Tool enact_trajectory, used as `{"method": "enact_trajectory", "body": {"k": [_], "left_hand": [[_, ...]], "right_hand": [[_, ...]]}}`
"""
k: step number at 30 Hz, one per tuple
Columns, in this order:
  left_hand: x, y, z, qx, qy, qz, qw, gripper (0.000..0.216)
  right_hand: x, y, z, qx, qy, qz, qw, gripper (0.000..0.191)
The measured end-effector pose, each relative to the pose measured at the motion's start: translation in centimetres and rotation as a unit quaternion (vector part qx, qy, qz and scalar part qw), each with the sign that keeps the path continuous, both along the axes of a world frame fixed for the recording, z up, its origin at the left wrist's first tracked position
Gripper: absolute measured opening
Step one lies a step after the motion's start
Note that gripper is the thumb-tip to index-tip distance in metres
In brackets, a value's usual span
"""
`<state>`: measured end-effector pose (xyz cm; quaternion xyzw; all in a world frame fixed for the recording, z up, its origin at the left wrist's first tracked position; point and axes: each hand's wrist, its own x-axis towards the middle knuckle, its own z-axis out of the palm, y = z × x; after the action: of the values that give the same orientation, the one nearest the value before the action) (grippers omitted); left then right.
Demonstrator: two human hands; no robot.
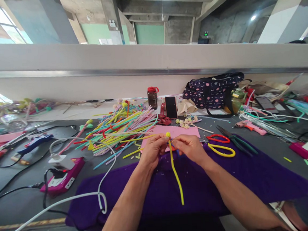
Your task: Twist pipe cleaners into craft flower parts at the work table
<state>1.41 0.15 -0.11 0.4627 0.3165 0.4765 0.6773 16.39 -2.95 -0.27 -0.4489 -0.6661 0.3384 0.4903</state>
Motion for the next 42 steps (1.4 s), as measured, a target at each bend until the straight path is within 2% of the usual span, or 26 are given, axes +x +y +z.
{"method": "enact_trajectory", "body": {"k": [4, 7, 9, 12, 18, 25, 36, 42], "left_hand": [[-0.2, -0.3, 0.4, 0.001, 0.012, -0.065, 0.998, 0.019], [-0.2, -0.4, 0.2, -0.009, 0.027, -0.12, 0.992, 0.018], [-0.1, -0.4, 0.0, -0.017, 0.04, -0.132, 0.99, 0.018], [-0.1, -0.3, -0.2, -0.023, 0.061, -0.13, 0.989, 0.018], [0.2, -0.2, -0.5, -0.028, 0.06, -0.12, 0.991, 0.016], [0.4, -0.1, -0.9, -0.036, 0.055, -0.101, 0.993, 0.015], [0.5, 0.1, -1.3, -0.018, 0.068, -0.094, 0.993, 0.017], [0.5, -0.3, -0.7, 0.034, 0.113, -0.051, 0.992, 0.023]], "right_hand": [[1.4, 0.8, 0.3, -0.052, 0.117, -0.01, 0.992, 0.026], [1.7, 1.1, 0.1, -0.082, 0.149, 0.049, 0.984, 0.03], [1.6, 1.2, -0.1, -0.096, 0.15, 0.089, 0.98, 0.03], [1.5, 1.3, -0.3, -0.106, 0.157, 0.125, 0.974, 0.028], [1.3, 1.5, -0.7, -0.114, 0.191, 0.144, 0.964, 0.021], [0.8, 2.0, -1.6, -0.134, 0.244, 0.127, 0.952, 0.017], [0.7, 2.2, -1.8, -0.141, 0.266, 0.114, 0.947, 0.019], [1.2, 2.1, -1.3, -0.158, 0.271, 0.098, 0.944, 0.027]]}}
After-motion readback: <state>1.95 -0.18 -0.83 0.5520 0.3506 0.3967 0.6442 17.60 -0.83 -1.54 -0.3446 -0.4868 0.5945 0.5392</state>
